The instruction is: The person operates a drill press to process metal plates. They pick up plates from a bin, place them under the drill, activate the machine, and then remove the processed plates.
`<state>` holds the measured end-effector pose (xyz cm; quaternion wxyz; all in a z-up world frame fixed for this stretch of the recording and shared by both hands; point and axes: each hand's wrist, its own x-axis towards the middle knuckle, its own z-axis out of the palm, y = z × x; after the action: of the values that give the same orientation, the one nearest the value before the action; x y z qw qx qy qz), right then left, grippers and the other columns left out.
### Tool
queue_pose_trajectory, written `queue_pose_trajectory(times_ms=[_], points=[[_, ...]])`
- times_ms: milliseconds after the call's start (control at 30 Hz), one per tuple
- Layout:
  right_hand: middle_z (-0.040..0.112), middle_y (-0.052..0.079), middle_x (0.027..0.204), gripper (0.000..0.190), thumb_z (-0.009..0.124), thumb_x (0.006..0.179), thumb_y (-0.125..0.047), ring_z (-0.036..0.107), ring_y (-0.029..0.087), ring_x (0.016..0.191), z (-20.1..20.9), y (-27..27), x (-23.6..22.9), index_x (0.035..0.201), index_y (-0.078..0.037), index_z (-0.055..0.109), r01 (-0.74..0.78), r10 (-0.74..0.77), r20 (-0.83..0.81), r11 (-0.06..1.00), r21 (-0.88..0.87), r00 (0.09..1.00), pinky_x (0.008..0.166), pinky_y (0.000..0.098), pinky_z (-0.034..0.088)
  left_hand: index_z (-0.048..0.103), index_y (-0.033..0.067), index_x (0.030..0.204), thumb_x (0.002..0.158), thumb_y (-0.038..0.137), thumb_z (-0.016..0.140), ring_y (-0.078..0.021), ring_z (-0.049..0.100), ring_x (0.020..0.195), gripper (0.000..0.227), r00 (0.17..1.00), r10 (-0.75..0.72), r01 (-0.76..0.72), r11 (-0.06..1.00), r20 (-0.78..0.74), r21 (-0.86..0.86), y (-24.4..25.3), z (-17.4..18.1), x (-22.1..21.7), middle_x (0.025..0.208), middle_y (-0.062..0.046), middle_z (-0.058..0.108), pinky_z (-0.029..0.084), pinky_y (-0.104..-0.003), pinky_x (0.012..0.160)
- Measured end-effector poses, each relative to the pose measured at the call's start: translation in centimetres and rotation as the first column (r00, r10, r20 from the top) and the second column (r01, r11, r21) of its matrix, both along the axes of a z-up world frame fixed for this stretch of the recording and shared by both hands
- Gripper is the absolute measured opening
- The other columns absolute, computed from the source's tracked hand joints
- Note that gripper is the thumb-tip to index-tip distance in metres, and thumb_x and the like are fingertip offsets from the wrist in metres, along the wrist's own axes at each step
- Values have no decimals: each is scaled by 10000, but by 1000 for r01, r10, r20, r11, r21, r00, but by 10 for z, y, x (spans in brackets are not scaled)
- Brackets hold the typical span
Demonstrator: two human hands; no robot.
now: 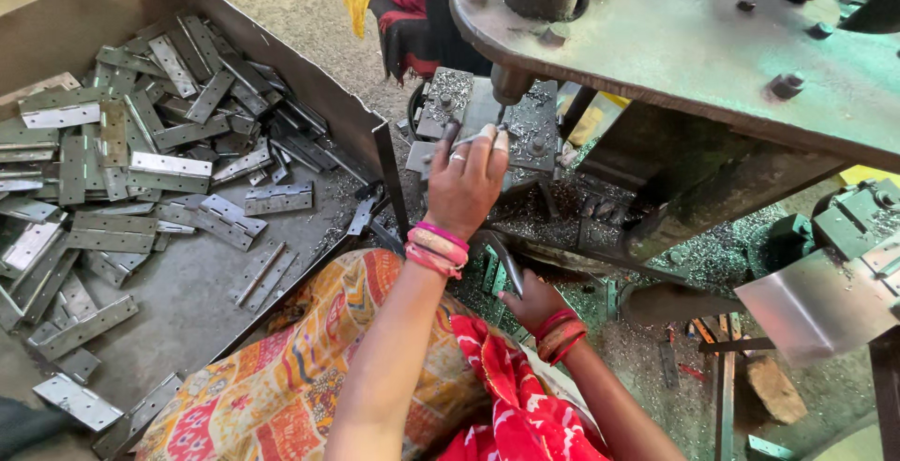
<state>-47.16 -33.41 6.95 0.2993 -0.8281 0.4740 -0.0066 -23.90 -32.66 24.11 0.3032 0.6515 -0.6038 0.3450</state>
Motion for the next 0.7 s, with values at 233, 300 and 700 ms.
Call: queue_pose_trajectory(times_ms=[233, 300, 700], points=[[700, 266, 869, 540, 707, 866, -512, 700, 449, 788, 19, 3, 5, 1076, -32, 573, 16, -16, -25, 999, 29, 1000, 712, 534, 533, 583, -27, 1411, 985, 473, 602, -343, 586, 1198, 657, 941, 159, -19, 908, -300, 420, -13, -35, 11, 1374, -178, 593, 467, -493, 944], [707, 260, 873, 549, 704, 859, -509, 707, 446, 796, 21, 9, 4, 1117, -42, 574, 28, -26, -51, 999, 41, 998, 716, 534, 539, 595, 7, 1369, 974, 518, 563, -335, 537, 1287, 647, 913, 328, -228, 903, -241, 365, -3, -45, 21, 1407, -161, 578, 358, -563, 1076], [706, 255, 823, 519, 707, 878, -503, 710, 442, 778, -4, 10, -3, 1044, -27, 585, 63, -61, -57, 997, 39, 996, 704, 538, 534, 673, 49, 1276, 967, 309, 577, -288, 517, 1359, 415, 928, 224, -91, 912, -298, 401, -5, -54, -10, 1452, -101, 566, 310, -636, 1142]])
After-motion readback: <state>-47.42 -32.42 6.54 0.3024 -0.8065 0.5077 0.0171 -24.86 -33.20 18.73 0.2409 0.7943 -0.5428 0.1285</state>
